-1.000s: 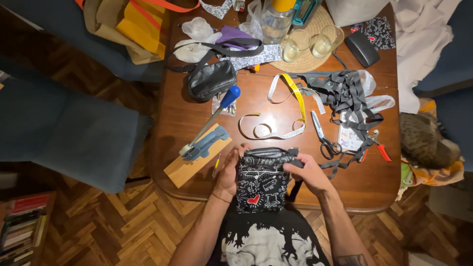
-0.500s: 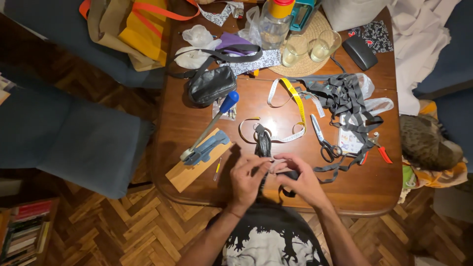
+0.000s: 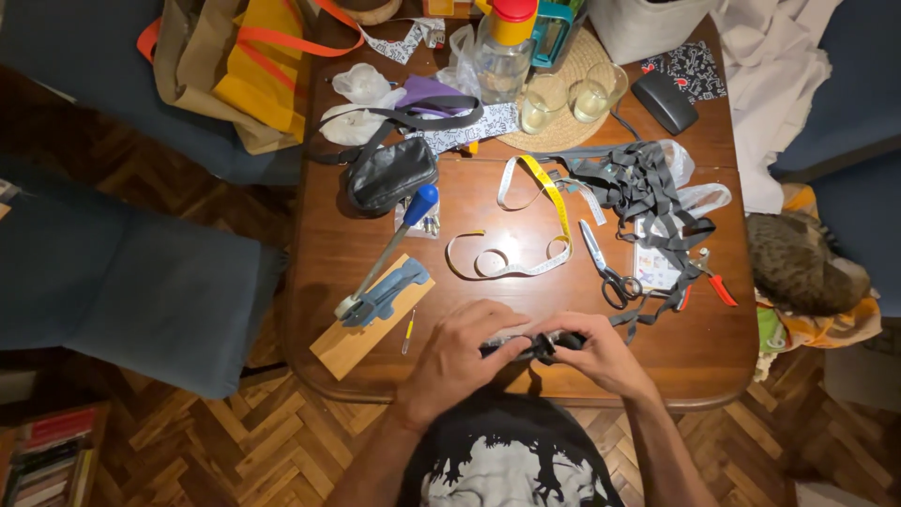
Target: Assemble webbing straps by threading them through plastic buckles, cutting to length with scissors, and using a hand press.
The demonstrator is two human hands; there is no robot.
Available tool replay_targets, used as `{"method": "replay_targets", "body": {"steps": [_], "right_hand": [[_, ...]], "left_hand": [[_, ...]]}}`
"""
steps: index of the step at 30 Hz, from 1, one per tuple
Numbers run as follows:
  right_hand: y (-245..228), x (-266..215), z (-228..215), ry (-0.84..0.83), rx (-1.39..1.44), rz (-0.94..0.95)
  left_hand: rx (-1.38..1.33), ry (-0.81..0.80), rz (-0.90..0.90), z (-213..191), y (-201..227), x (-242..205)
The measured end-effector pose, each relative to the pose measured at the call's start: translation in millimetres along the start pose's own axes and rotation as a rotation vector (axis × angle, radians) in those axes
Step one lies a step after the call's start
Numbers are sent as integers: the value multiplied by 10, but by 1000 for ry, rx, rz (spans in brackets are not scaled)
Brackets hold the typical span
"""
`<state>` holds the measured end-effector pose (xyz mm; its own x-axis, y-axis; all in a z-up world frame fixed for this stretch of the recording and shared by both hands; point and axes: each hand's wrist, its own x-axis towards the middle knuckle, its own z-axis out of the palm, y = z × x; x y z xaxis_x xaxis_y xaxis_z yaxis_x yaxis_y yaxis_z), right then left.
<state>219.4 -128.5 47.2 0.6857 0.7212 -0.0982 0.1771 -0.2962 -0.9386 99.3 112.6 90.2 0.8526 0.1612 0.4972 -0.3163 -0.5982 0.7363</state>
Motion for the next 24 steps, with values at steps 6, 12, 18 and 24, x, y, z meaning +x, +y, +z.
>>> {"method": "replay_targets", "body": {"steps": [6, 12, 18, 24], "right_hand": [[272, 75, -135, -98, 212, 99], [413, 64, 20, -125, 308, 83], [-356, 75, -5, 85, 318, 116], [-94, -42, 82, 329, 271, 99]], "left_hand": [[-512, -415, -239, -51, 92, 141], [-657, -241, -356, 332, -148, -110], [-591, 19, -426, 381, 18, -87], [-316, 162, -282, 357, 172, -40]]}}
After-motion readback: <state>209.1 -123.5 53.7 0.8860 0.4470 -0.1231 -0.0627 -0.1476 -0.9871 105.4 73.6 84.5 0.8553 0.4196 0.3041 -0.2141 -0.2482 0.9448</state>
